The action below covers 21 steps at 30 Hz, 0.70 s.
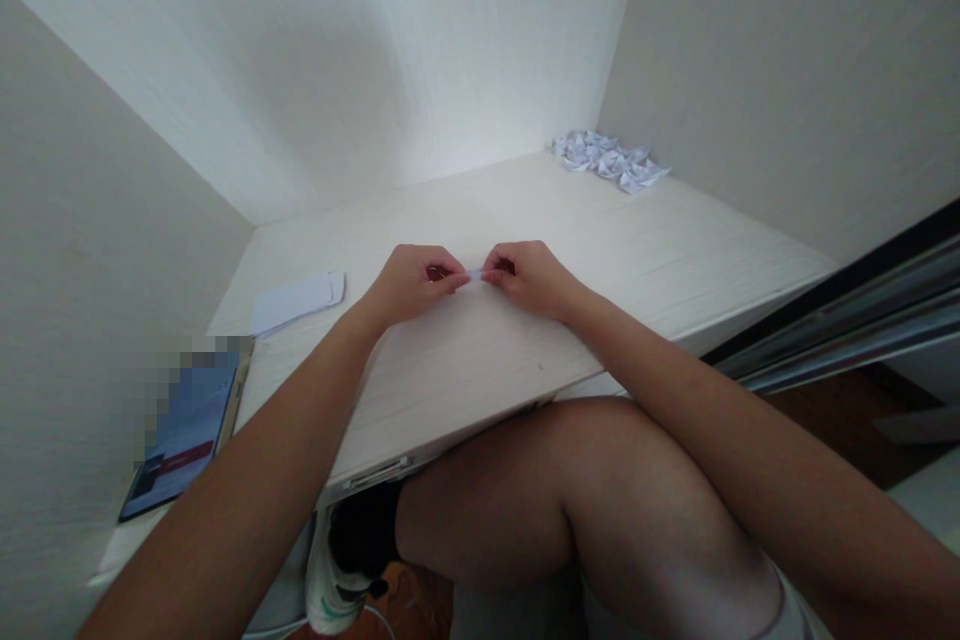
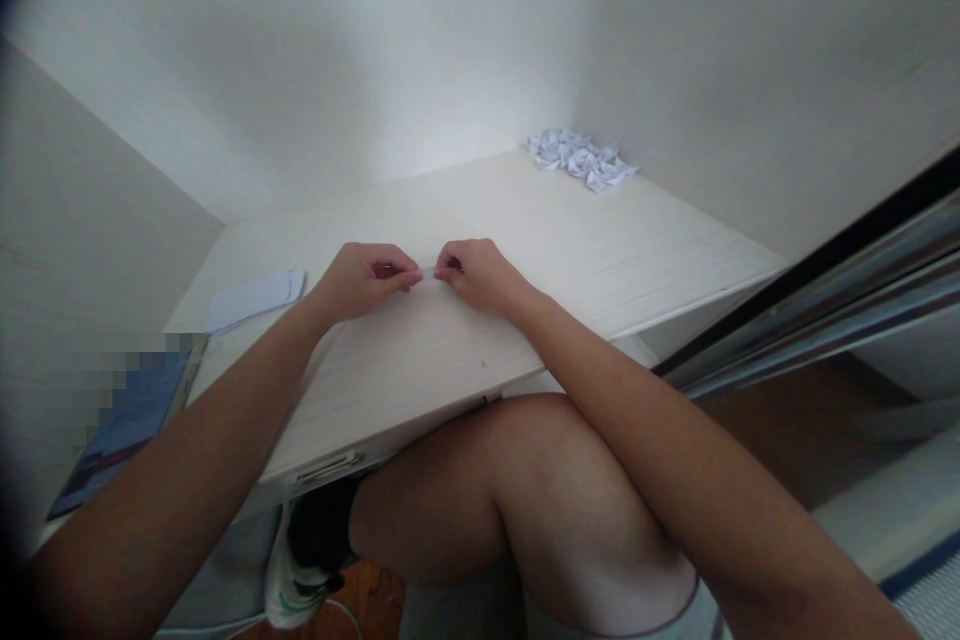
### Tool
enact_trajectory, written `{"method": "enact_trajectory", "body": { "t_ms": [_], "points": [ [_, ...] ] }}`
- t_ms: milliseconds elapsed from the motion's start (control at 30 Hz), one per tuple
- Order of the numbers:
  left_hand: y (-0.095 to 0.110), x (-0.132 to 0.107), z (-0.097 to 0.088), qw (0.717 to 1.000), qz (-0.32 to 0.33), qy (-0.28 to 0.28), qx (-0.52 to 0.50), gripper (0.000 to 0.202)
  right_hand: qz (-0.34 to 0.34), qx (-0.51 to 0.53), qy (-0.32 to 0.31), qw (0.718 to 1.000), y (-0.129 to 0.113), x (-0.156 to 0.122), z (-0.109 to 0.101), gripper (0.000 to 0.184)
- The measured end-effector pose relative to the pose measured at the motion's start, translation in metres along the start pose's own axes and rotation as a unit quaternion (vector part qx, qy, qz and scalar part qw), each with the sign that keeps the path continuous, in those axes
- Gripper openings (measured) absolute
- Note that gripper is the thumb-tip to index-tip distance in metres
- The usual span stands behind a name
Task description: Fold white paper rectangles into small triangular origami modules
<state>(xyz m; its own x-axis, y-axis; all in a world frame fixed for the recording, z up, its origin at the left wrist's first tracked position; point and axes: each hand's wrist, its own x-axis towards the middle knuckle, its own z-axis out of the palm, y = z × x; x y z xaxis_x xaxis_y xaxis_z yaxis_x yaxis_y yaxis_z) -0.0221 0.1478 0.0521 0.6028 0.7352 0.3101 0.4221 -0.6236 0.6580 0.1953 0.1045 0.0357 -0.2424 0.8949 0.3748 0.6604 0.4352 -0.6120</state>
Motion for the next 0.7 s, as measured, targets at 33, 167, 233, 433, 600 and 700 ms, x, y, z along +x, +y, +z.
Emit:
{"method": "enact_trajectory", "body": {
  "t_ms": [33, 167, 233, 433, 600, 700],
  "points": [
    [0.0002, -0.0003, -0.0006, 1.0, 0.002, 0.003, 0.0, 0.021, -0.001, 0.0, 0.006, 1.0, 0.0, 0.0002, 0.0003, 0.01],
    [0.0021, -0.0022, -0.003, 1.0, 0.006, 0.011, 0.004, 0.021, -0.012, -0.003, 0.027, 1.0, 0.0012, 0.0005, 0.0019, 0.01],
    [0.0026, -0.0028, -0.0024, 1.0, 0.004, 0.014, 0.01, 0.021, -0.023, -0.007, 0.032, 0.999, 0.0017, 0.0003, 0.0025, 0.011],
    [0.0011, -0.001, 0.003, 0.998, 0.013, 0.03, 0.054, 0.014, -0.066, -0.034, 0.021, 0.997, -0.0013, -0.0014, 0.0016, 0.017],
    [0.0042, -0.0005, 0.0014, 0.995, 0.044, 0.044, 0.08, 0.01, -0.099, -0.071, 0.011, 0.992, -0.0056, -0.0028, -0.0014, 0.02],
    [0.0066, -0.0012, 0.0006, 0.991, 0.069, 0.063, 0.092, 0.01, -0.121, -0.09, 0.019, 0.988, -0.0062, -0.0037, -0.0014, 0.019]
  ]
}}
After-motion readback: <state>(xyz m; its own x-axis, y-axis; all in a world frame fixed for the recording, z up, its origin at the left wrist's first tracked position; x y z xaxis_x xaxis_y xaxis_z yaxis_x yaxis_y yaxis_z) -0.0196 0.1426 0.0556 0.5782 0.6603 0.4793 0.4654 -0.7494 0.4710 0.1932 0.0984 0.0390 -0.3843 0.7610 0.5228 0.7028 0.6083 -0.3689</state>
